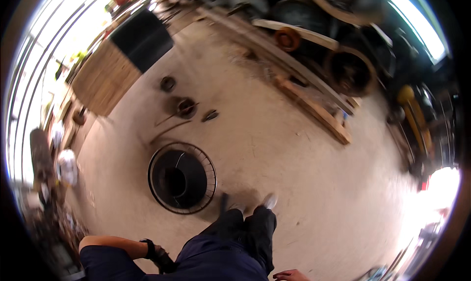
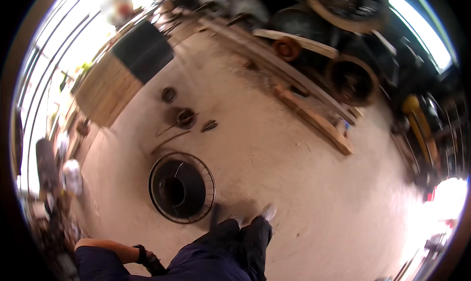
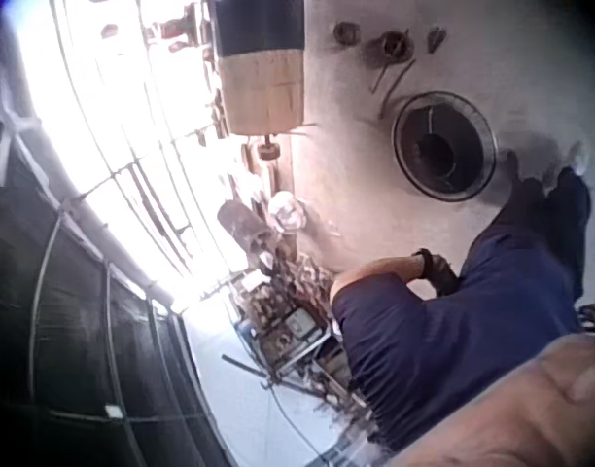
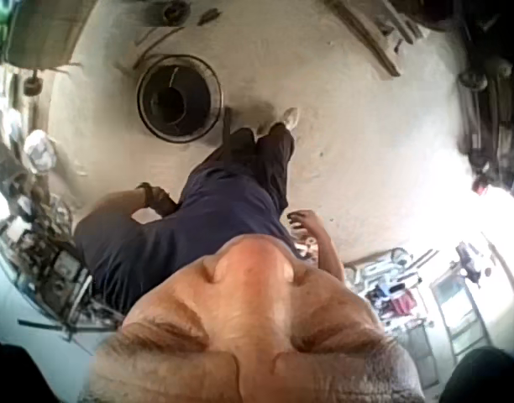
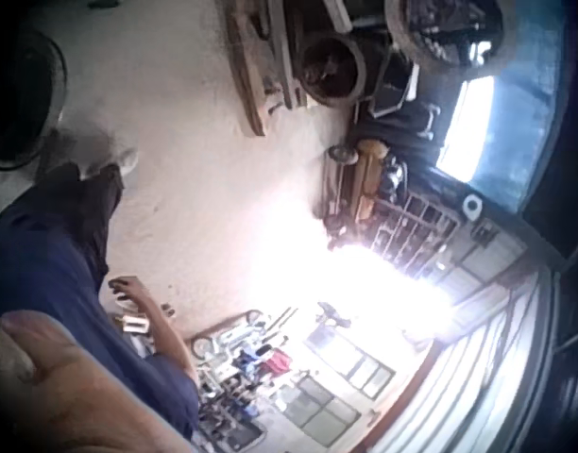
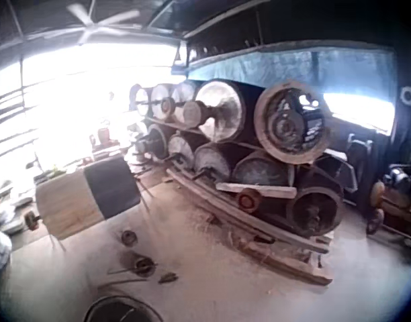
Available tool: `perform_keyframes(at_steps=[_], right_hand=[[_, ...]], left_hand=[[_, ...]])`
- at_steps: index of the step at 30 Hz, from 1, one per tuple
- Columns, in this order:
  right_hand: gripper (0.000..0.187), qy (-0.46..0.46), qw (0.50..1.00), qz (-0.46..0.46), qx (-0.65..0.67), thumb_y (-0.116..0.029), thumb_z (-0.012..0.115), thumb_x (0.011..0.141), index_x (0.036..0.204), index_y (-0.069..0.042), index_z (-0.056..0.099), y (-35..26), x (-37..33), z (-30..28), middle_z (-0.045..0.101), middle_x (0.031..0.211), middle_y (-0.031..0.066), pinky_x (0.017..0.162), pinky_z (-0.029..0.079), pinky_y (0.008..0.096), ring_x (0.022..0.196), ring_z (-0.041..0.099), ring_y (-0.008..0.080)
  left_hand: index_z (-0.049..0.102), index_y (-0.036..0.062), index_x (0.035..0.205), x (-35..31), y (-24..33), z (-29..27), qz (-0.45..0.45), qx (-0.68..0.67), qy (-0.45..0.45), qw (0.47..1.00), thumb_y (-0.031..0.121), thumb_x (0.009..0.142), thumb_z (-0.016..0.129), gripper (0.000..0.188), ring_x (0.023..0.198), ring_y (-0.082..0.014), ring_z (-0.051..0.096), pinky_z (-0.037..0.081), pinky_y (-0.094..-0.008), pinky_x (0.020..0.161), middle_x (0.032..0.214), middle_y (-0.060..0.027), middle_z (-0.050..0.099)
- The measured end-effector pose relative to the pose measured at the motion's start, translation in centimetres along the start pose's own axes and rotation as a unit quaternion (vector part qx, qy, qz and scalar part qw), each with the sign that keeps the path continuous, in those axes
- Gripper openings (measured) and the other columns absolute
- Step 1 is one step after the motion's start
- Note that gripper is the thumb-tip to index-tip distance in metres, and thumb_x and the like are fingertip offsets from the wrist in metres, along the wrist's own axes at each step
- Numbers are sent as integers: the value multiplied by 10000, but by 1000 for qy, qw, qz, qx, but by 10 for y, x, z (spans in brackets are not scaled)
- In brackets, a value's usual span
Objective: The person assembles a metal mesh cone by threading and tying wires around its frame. They then move to a large cylindrical object and attach a metal bracket to its end.
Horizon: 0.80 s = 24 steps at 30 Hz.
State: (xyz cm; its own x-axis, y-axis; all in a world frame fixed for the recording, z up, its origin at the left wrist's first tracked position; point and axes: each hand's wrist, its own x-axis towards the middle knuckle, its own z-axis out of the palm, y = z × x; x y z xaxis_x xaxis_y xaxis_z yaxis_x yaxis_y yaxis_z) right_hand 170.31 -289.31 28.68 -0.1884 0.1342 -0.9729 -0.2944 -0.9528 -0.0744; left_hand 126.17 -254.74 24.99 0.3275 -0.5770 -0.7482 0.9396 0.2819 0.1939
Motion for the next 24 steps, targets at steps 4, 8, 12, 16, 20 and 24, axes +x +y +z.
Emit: perform_keyframes(at_steps=[4,8,12,16,20,24], right_hand=[[296,-29,989,41,-141,-195,668,869,1084,9,665,-117,44,-127,696,944,93,812,534,303,875,664,175],[356,-11,794,-25,-607,-312,708,801,1047,-55,693,-290,154,-249,718,900,102,784,526,317,816,682,183],[389,127,513,-147,-836,-321,709,722,1030,-86,677,-532,242,-190,656,993,166,826,506,431,950,616,353],[292,107,412,-437,-793,-225,658,771,976,-20,626,-689,343,-41,626,931,184,768,488,452,900,601,362],[295,12,458,-473,-752,-191,660,771,1015,-29,619,-743,461,129,627,924,164,752,483,411,862,597,347],[285,-120,470,-433,-760,-206,674,789,1028,-55,645,-700,596,261,643,988,142,813,487,416,966,598,336]], left_hand=[[627,82,1131,50,10,38,22,-107,-64,992,327,911,497,354,590,-167,521,441,-323,521,815,-9,585],[624,83,1144,142,29,50,73,-68,-227,969,343,908,499,372,589,-168,518,437,-326,517,837,0,582],[635,73,1060,213,71,-38,166,134,-82,974,314,871,518,328,645,-214,558,453,-364,566,857,-49,613],[668,83,917,191,115,-204,56,92,529,842,257,848,493,257,831,-323,657,524,-414,712,870,-174,674],[646,64,973,255,100,-339,174,-325,783,501,143,840,624,156,892,-326,627,509,-402,749,960,-168,636],[614,100,1031,290,72,-421,70,-302,848,430,144,803,671,238,863,-326,606,498,-425,724,962,-124,592]])
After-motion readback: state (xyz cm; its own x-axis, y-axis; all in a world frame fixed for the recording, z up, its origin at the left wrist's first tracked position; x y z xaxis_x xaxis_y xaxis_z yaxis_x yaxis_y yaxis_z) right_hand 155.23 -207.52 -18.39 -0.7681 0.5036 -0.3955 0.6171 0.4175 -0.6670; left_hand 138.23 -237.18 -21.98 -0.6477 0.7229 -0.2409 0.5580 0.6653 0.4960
